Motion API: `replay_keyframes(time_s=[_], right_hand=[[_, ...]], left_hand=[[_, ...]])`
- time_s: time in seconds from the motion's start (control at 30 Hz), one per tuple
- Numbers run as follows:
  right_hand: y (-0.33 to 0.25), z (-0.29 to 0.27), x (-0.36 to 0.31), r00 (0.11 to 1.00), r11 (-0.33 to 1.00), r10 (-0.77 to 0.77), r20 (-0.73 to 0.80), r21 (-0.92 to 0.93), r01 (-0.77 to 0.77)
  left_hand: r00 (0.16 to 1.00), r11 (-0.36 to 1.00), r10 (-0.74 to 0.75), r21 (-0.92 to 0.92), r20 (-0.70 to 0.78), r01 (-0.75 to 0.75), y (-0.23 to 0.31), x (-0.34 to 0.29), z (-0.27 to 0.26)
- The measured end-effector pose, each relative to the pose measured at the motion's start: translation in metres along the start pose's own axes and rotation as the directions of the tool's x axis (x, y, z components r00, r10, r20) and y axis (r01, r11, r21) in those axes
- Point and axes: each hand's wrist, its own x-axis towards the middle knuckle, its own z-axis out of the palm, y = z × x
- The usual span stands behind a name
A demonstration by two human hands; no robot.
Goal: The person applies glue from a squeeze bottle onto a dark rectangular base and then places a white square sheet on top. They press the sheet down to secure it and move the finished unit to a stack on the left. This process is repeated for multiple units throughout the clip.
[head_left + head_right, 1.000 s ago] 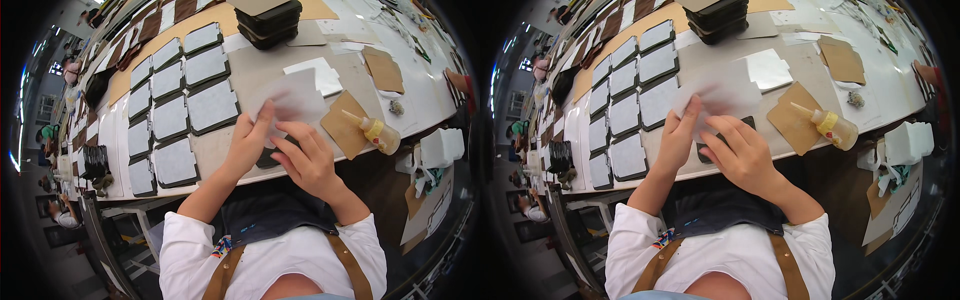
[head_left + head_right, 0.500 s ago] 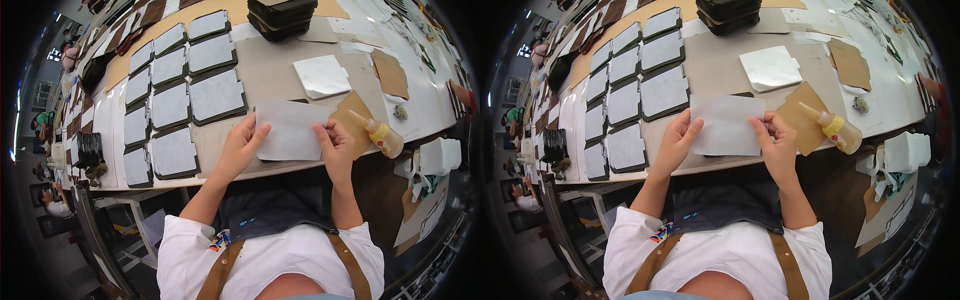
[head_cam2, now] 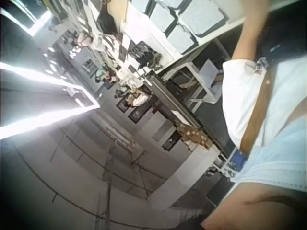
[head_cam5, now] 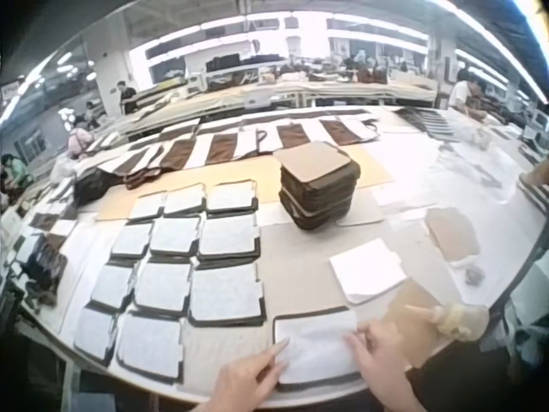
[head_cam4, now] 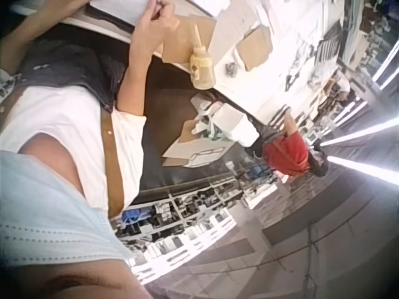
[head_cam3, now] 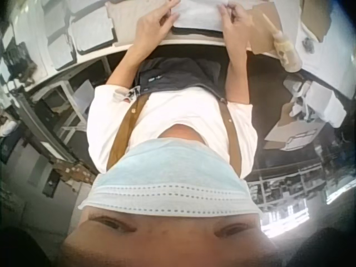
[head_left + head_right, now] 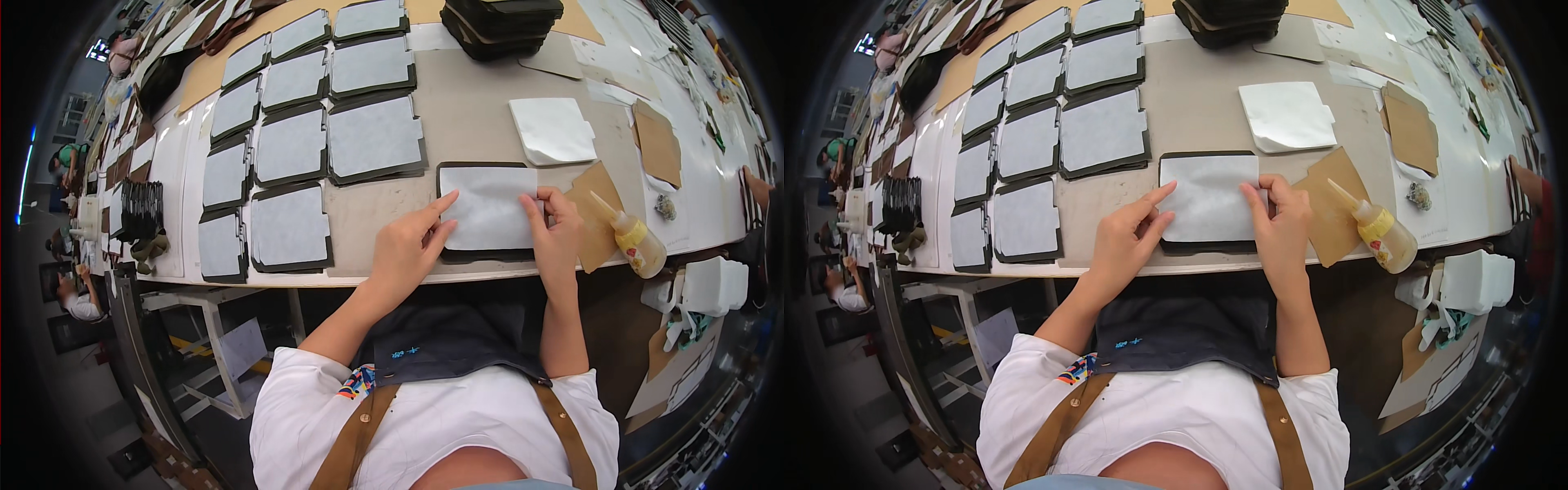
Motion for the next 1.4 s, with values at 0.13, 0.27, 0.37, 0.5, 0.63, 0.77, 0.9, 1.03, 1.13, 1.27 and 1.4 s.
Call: replay_keyframes(time_s=[0.13, 0.27, 0.37, 0.5, 0.63, 0.77, 0.9, 1.03, 1.13, 1.27, 1.4], right_hand=[[0.002, 0.003, 0.003, 1.000, 0.998, -0.022, 0.012, -0.059, 0.023], [0.002, 0.004, 0.003, 0.999, 0.996, -0.031, 0.015, -0.079, 0.032], [0.005, 0.004, 0.002, 0.999, 0.995, -0.042, 0.016, -0.091, 0.044], [0.002, 0.004, 0.002, 0.999, 0.994, -0.031, 0.010, -0.104, 0.032], [0.003, 0.004, 0.003, 0.999, 0.992, -0.043, 0.019, -0.121, 0.045], [0.006, 0.004, 0.003, 0.998, 0.984, -0.063, 0.022, -0.163, 0.066], [-0.001, 0.000, 0.001, 0.998, 0.985, -0.061, 0.012, -0.162, 0.062], [-0.004, -0.007, 0.001, 0.967, 0.926, -0.245, 0.067, -0.280, 0.254], [-0.002, -0.007, 0.001, 0.939, 0.872, -0.325, 0.109, -0.351, 0.342], [-0.002, -0.006, 0.002, 0.932, 0.848, -0.344, 0.113, -0.389, 0.360], [-0.002, -0.008, 0.002, 0.936, 0.853, -0.331, 0.120, -0.387, 0.351]], left_hand=[[1.000, 0.999, 0.018, 0.028, -0.018, -0.018, -0.006, 0.000, 0.001], [1.000, 1.000, 0.014, 0.028, -0.023, -0.013, -0.008, 0.001, 0.002], [1.000, 0.999, -0.027, 0.039, 0.008, 0.026, -0.005, 0.000, 0.000], [0.999, 0.999, -0.033, 0.042, 0.010, 0.033, -0.007, -0.001, 0.002], [1.000, 0.999, 0.001, 0.051, -0.013, 0.000, -0.008, -0.001, 0.003], [1.000, 0.996, 0.020, 0.086, -0.019, -0.019, -0.009, 0.000, 0.004], [1.000, 0.996, -0.006, 0.086, -0.006, 0.007, -0.008, 0.001, 0.004], [0.999, 0.998, -0.044, 0.054, 0.005, 0.044, -0.005, 0.001, 0.004], [0.996, 0.995, -0.085, 0.054, 0.035, 0.083, -0.004, 0.002, 0.002], [0.992, 0.991, -0.112, 0.083, 0.049, 0.108, -0.002, 0.002, 0.002], [0.992, 0.990, -0.115, 0.084, 0.052, 0.110, -0.002, 0.002, 0.002]])
